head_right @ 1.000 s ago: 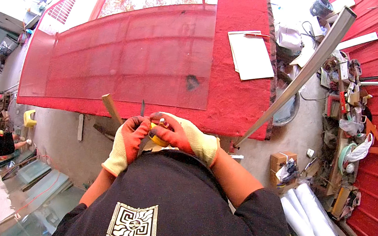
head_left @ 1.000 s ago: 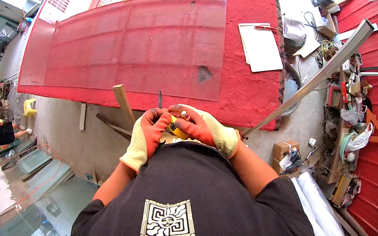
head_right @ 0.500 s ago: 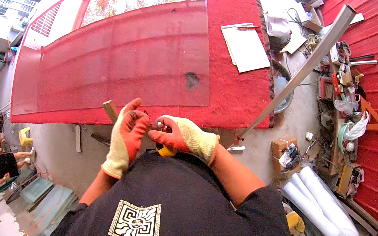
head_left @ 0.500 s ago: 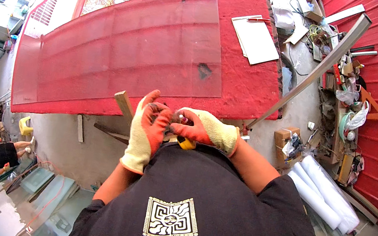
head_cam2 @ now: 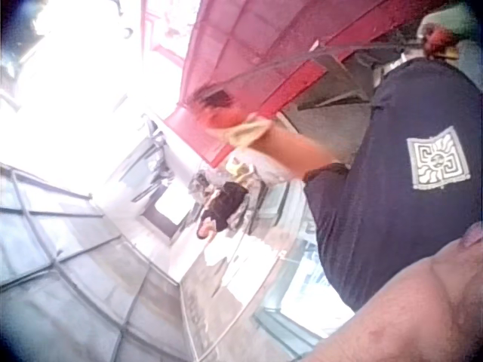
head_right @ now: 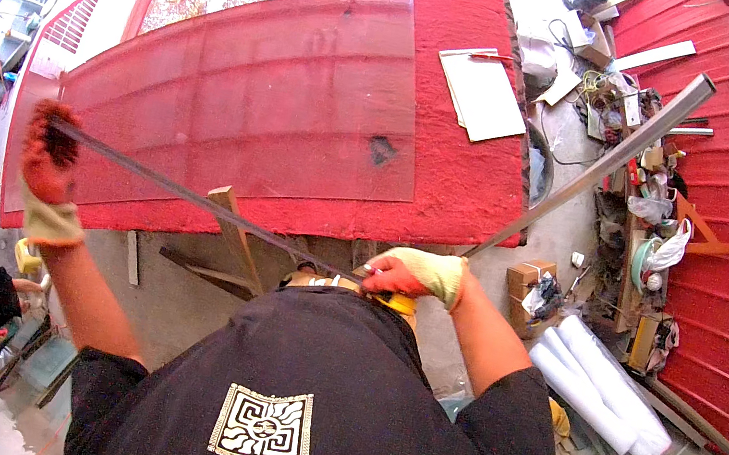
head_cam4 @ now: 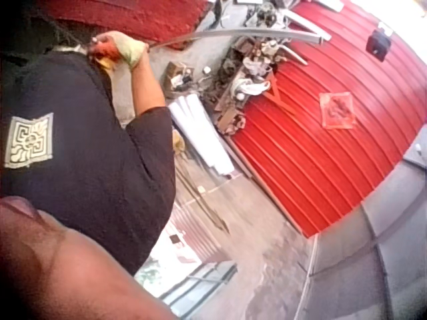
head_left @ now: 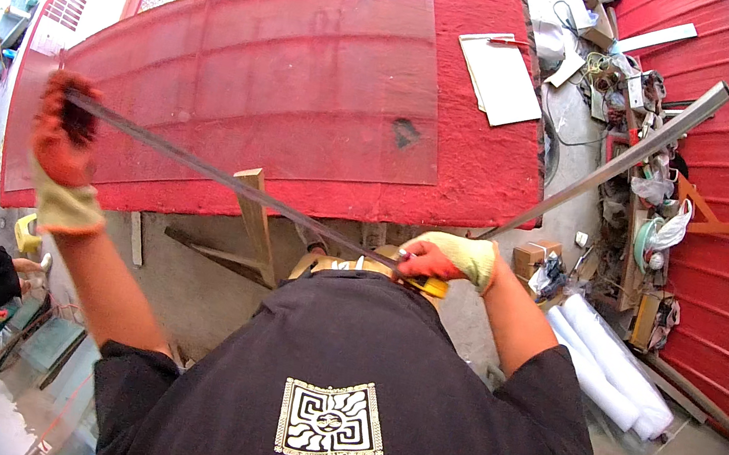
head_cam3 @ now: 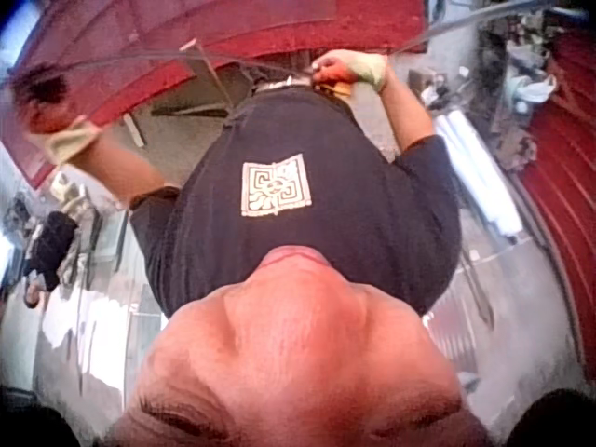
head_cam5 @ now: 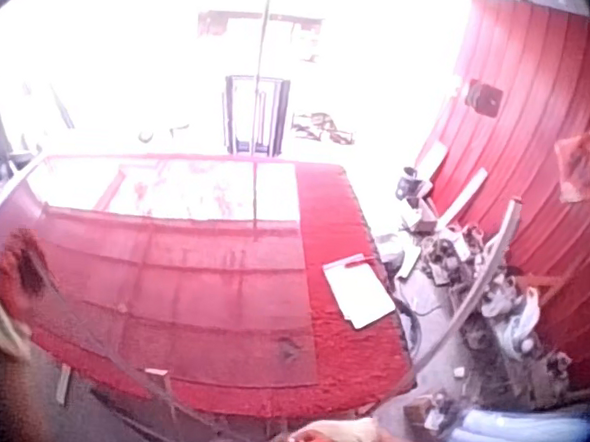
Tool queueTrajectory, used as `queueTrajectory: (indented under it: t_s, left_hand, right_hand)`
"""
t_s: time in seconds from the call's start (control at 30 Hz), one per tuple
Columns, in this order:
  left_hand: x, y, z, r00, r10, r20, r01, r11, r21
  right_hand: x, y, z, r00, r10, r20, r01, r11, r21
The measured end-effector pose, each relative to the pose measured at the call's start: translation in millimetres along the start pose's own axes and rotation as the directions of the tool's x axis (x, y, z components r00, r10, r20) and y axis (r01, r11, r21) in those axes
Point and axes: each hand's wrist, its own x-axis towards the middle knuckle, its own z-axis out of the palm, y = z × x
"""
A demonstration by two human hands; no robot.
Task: The person measures a large pane of glass on a red table using a tape measure, marks the glass with a pen using a wooden straightedge, and then moves the straightedge aside to prepare for cutting.
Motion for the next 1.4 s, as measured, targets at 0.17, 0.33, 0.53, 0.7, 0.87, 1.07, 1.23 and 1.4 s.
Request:
queueTrajectory:
  t_s: [0.17,0.33,0.53,0.7,0.87,1.07,1.23,1.4]
  left_hand:
    - [63.3,32.8,-289.7,0.951,-0.115,-0.286,0.084,0.989,-0.120]
    - [5.6,-73.3,-78.1,0.957,-0.270,-0.105,0.254,0.956,-0.144]
    - [-98.3,-86.2,166.9,0.785,-0.611,0.100,0.618,0.783,-0.074]
    - [-72.1,-63.3,112.7,0.869,-0.495,-0.022,0.493,0.868,-0.068]
    - [43.4,-42.7,-20.4,0.867,-0.307,-0.392,0.296,0.951,-0.089]
    - [57.4,-16.6,-201.9,0.662,-0.248,-0.707,0.312,0.949,-0.040]
    - [9.7,-59.2,-160.9,0.815,-0.259,-0.518,0.174,0.963,-0.208]
    - [-38.0,-97.0,-91.9,0.822,-0.366,-0.437,0.231,0.914,-0.333]
  right_hand:
    - [-25.0,13.3,-4.4,0.994,0.096,0.060,-0.093,0.994,-0.052]
    - [-31.6,-18.4,19.3,0.986,0.063,-0.156,-0.055,0.997,0.056]
    - [27.8,-73.4,13.0,0.930,-0.193,-0.314,0.216,0.975,0.040]
    - [23.8,-140.8,16.8,0.946,-0.279,-0.164,0.228,0.934,-0.274]
    - [-37.2,-3.8,-23.9,0.986,0.127,-0.110,-0.113,0.986,0.122]
    - [-124.3,-11.5,-29.5,0.908,0.401,-0.120,-0.367,0.901,0.233]
    - [-58.1,-56.6,-68.6,0.965,0.252,-0.067,-0.254,0.967,-0.027]
    - [46.2,-133.3,-90.6,0.983,0.079,-0.167,-0.099,0.988,-0.118]
